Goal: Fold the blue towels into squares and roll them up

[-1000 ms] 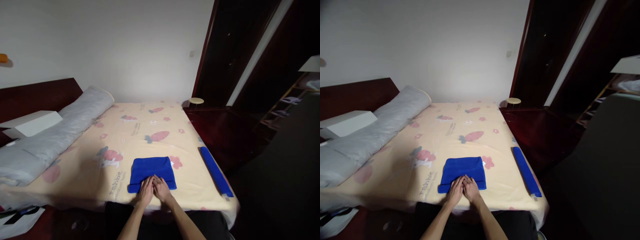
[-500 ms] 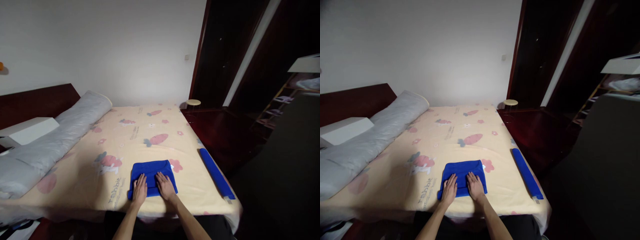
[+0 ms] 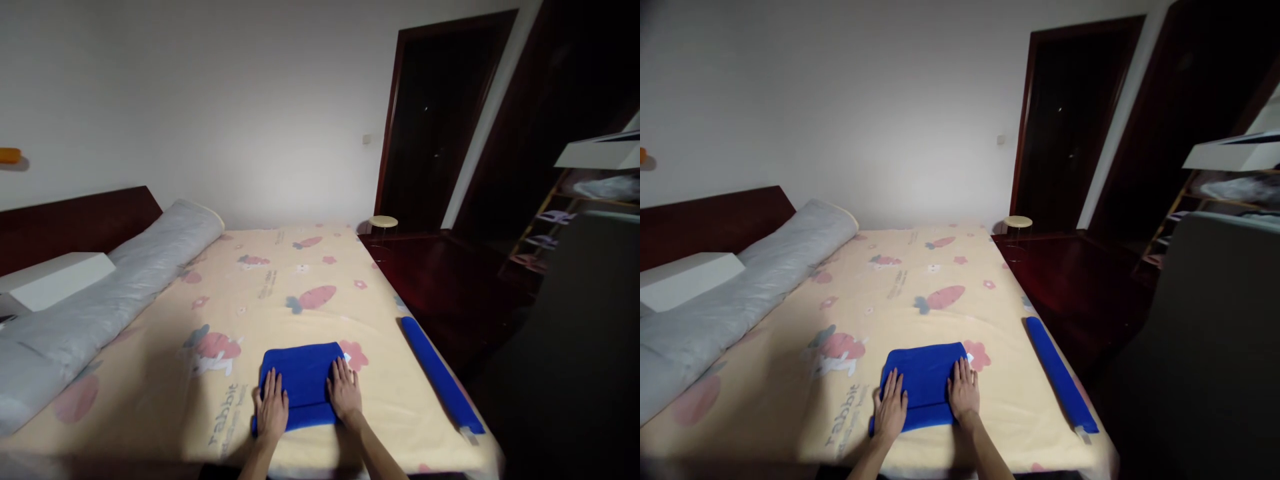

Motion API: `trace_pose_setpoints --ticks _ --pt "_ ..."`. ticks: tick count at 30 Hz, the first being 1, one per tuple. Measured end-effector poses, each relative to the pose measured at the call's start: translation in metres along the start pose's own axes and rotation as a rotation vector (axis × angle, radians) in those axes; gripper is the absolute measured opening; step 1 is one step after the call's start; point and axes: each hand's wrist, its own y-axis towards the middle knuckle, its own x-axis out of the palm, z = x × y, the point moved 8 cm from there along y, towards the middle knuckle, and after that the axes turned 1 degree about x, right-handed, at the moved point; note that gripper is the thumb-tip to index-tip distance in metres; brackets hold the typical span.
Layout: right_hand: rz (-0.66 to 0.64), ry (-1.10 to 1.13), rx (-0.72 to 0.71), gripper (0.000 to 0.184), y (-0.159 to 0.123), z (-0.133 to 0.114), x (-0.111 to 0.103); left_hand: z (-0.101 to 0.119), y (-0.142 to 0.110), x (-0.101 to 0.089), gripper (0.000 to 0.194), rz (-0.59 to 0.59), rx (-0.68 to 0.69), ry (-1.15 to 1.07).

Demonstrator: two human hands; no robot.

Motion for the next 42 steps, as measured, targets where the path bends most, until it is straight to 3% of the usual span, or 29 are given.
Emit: trace_pose_setpoints --ticks 2,5,8,11,14,17,19,21,24,26,29,33,35,37,39,42 --pt "-0.010 0.064 -0.120 0.054 -0.002 -0.018 0.003 0.014 0.000 0.004 0.053 -0.010 0.123 -0.072" --pt "-0.132 0.166 -0.344 0.054 -0.010 -0.057 0.010 0.039 0.003 0.014 0.055 -0.094 0.275 -0.178" --pt "-0.216 0.203 -0.407 0.054 -0.010 -0.077 0.015 0.045 0.013 0.023 0.054 -0.149 0.245 -0.198" --pt "-0.167 0.171 -0.292 0.054 0.004 -0.059 0.016 0.026 0.022 0.027 0.053 -0.148 0.119 -0.149" --pt "-0.025 0.112 -0.079 0.054 0.022 -0.014 0.013 -0.006 0.026 0.024 0.052 -0.071 -0.017 -0.048" --pt "0.061 0.083 0.004 0.054 0.031 0.011 0.012 -0.026 0.025 0.018 0.050 0.026 -0.063 0.025" --pt "0.070 0.089 -0.013 0.054 0.031 0.006 0.012 -0.023 0.024 0.015 0.048 0.069 -0.008 0.011" --pt "0.036 0.126 -0.103 0.054 0.027 -0.018 0.011 -0.006 0.024 0.015 0.048 0.071 0.101 -0.050" --pt "-0.121 0.207 -0.331 0.054 0.016 -0.068 0.016 0.025 0.028 0.022 0.051 -0.013 0.248 -0.151" --pt "-0.212 0.237 -0.407 0.055 0.011 -0.086 0.020 0.033 0.033 0.030 0.053 -0.074 0.252 -0.173" --pt "-0.184 0.210 -0.335 0.053 0.020 -0.073 0.024 0.018 0.039 0.036 0.053 -0.072 0.151 -0.134" --pt "0.022 0.076 -0.040 0.053 0.041 -0.012 0.022 -0.033 0.040 0.035 0.052 0.032 -0.096 0.007" --pt "0.083 0.036 0.022 0.054 0.047 0.005 0.022 -0.046 0.040 0.031 0.052 0.077 -0.144 0.055" --pt "0.099 0.040 0.012 0.054 0.049 0.004 0.022 -0.043 0.041 0.026 0.053 0.121 -0.117 0.064" --pt "0.074 0.082 -0.061 0.054 0.047 -0.013 0.023 -0.027 0.044 0.023 0.055 0.124 -0.038 0.028" --pt "-0.065 0.169 -0.291 0.054 0.038 -0.059 0.027 0.012 0.052 0.030 0.058 -0.009 0.134 -0.083"
